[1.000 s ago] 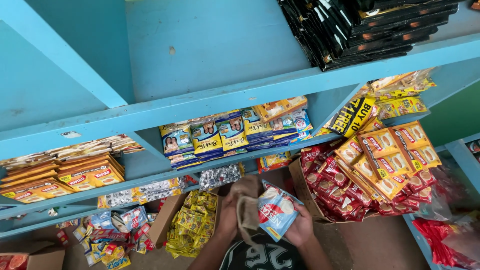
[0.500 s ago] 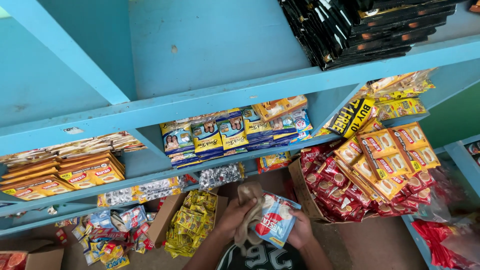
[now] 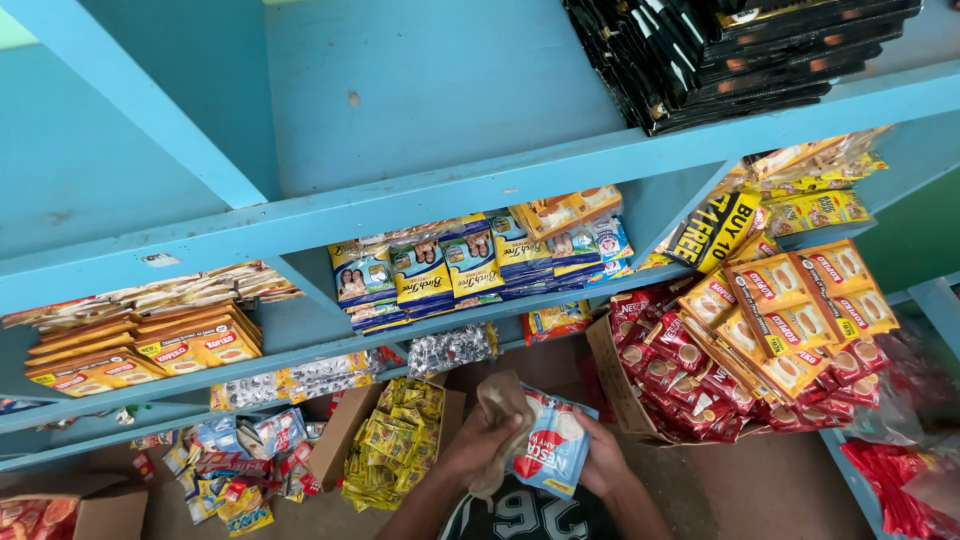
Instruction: Wiping and cleaning packaged grocery products on a shelf with a cloth.
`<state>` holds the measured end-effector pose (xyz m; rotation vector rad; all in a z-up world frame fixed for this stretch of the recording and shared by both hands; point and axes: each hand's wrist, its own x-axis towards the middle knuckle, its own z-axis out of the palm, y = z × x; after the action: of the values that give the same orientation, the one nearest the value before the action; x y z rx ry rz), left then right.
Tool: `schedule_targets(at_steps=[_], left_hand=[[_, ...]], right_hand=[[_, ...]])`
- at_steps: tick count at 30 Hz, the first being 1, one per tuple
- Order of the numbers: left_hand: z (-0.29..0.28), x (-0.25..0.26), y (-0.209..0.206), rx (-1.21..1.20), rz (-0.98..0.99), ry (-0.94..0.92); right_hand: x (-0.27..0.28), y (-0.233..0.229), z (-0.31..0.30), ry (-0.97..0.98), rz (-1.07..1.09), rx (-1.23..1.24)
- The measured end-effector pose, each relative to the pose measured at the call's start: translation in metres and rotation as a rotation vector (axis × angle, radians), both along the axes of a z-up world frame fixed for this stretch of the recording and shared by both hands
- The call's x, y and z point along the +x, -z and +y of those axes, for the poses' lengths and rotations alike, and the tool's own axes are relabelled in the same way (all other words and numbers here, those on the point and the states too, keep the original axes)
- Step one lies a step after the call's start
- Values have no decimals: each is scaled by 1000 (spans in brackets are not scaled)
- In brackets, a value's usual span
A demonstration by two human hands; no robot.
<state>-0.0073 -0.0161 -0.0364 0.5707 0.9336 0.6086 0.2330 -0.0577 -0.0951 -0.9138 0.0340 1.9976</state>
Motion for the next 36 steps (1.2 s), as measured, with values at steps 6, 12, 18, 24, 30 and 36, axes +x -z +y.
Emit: schedule_targets(at_steps=[6,12,18,24,30,36], left_hand=[[2,-3,-9,-34,147,-126],[6,-2,-26,387,564,109],[-5,0,-20,462,539,-23],[-4,2,-9,473,185,-74],[0,-5,-43,467,331,35],[25,-33,-22,959,794,-188]], right_hand=[[-5,1,-2,39,-130,-103],[-22,-52,11,86,-33,-197],[-30,-88,19,109,17,-280],[-8,-20,7,75,472,4],[-10,-22,15,76,256,-60],[-8,10,10,246,106,-117]])
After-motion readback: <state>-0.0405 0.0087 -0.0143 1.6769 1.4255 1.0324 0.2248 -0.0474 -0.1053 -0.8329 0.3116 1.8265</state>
